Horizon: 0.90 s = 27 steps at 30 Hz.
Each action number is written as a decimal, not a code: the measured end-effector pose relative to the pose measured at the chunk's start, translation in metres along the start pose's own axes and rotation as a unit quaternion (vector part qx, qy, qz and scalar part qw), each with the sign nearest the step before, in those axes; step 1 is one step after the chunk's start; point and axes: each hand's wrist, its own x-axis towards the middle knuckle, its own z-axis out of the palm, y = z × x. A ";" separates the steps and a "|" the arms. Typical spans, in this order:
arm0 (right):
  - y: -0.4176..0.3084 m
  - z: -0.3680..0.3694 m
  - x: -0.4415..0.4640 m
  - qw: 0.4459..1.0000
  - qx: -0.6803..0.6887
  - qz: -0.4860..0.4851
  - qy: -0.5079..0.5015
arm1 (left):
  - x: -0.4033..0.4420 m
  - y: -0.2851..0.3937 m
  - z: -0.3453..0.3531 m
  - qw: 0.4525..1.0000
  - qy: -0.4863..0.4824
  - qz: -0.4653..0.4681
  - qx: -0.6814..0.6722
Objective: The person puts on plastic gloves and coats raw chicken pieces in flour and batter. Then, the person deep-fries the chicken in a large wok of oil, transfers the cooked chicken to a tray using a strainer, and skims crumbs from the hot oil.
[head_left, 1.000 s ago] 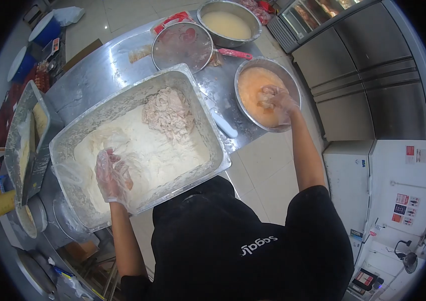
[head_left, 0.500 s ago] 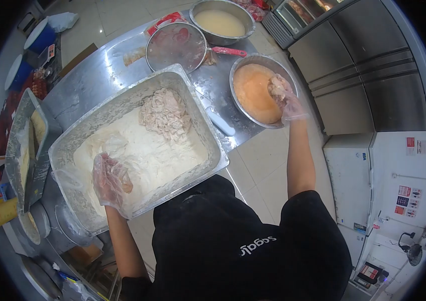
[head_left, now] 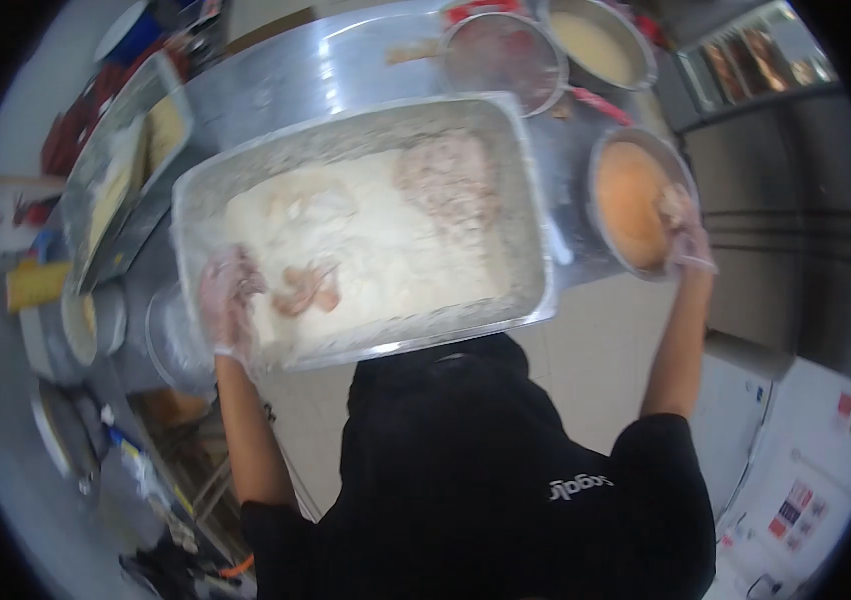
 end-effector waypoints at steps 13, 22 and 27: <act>0.056 0.321 -0.105 0.919 -0.159 0.184 -0.311 | 0.015 -0.038 -0.095 0.809 -0.216 0.044 0.545; 0.234 0.321 -0.035 0.770 -0.394 0.191 -0.464 | 0.084 -0.120 -0.072 0.730 -0.246 0.020 0.637; 0.299 0.371 -0.076 0.828 -0.386 0.143 -0.380 | 0.048 -0.053 0.002 0.748 -0.341 -0.038 0.567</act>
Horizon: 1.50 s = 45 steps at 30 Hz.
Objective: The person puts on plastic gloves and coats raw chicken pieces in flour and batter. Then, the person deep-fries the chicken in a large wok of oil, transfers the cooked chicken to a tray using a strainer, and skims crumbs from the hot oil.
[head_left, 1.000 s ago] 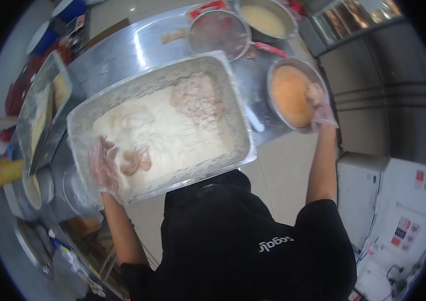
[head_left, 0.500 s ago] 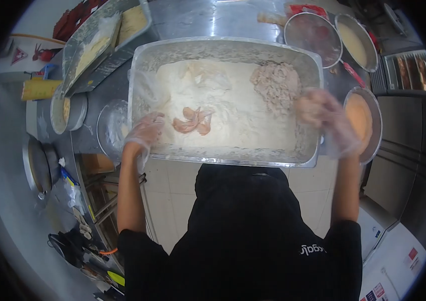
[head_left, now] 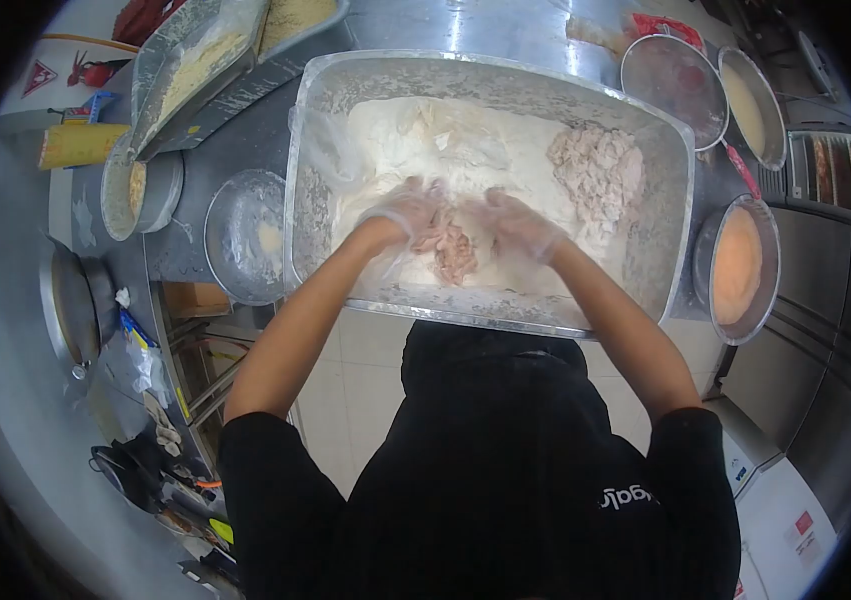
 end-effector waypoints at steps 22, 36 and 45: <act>-0.097 -0.009 -0.054 0.971 -0.221 -0.029 -0.088 | -0.009 -0.043 0.012 0.869 -0.051 -0.062 -0.488; -0.055 -0.018 -0.013 0.918 -0.368 -0.119 -0.083 | 0.010 -0.011 -0.016 0.995 -0.036 0.013 -0.097; 0.026 -0.002 0.001 0.964 -0.242 -0.002 -0.108 | 0.028 -0.019 0.038 0.994 0.030 -0.002 -0.110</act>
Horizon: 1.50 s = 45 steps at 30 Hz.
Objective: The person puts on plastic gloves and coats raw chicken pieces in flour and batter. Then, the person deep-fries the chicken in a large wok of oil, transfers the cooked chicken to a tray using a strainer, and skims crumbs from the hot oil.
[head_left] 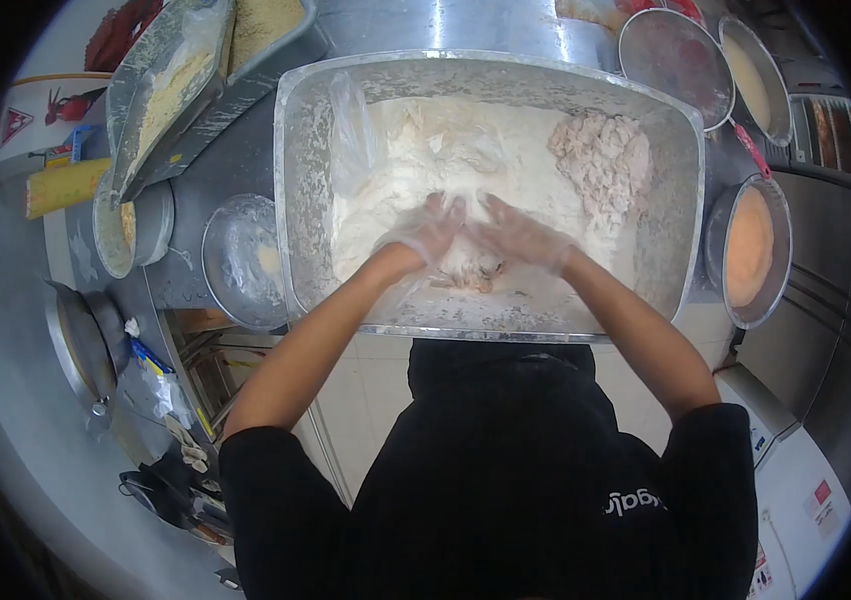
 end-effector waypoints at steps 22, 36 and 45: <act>-0.099 -0.037 -0.050 0.993 0.084 0.060 0.064 | -0.039 0.028 -0.028 0.858 -0.118 -0.149 -0.476; -0.096 -0.037 -0.018 0.993 -0.109 0.020 0.041 | -0.005 0.015 -0.036 0.998 -0.022 0.051 0.027; -0.049 -0.015 -0.053 0.997 -0.058 0.029 0.039 | -0.005 -0.073 0.012 0.991 -0.064 -0.063 0.100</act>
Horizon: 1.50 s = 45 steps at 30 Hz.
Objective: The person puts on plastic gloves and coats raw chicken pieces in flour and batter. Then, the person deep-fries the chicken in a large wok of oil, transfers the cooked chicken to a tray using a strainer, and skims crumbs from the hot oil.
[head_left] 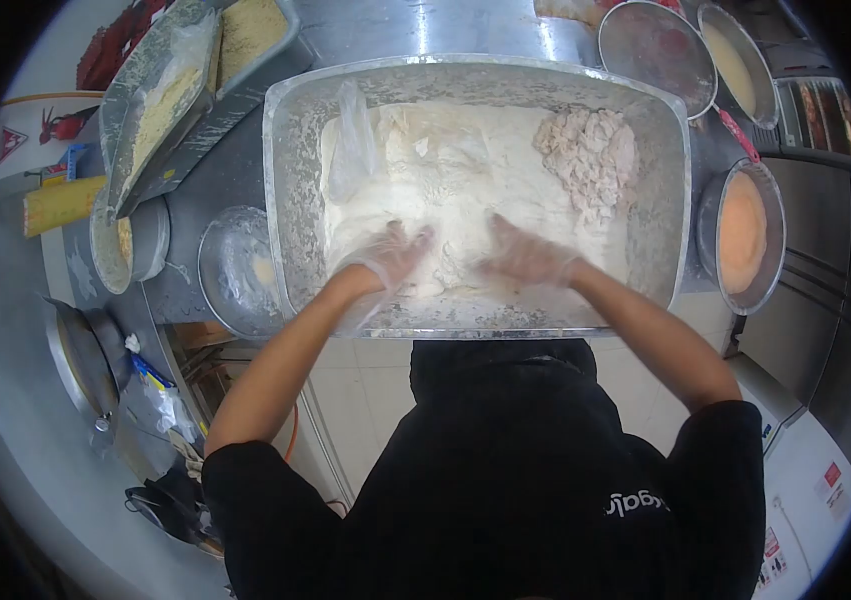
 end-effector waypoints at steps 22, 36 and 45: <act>-0.045 -0.050 -0.002 0.980 0.042 -0.182 0.069 | -0.010 0.010 -0.078 0.998 0.053 0.023 -0.024; 0.001 -0.071 -0.009 0.997 -0.075 0.002 -0.032 | -0.047 0.080 -0.084 0.993 -0.114 -0.026 -0.006; -0.044 0.005 0.004 0.997 -0.050 0.008 -0.058 | -0.021 0.121 -0.019 0.942 -0.004 -0.125 -0.311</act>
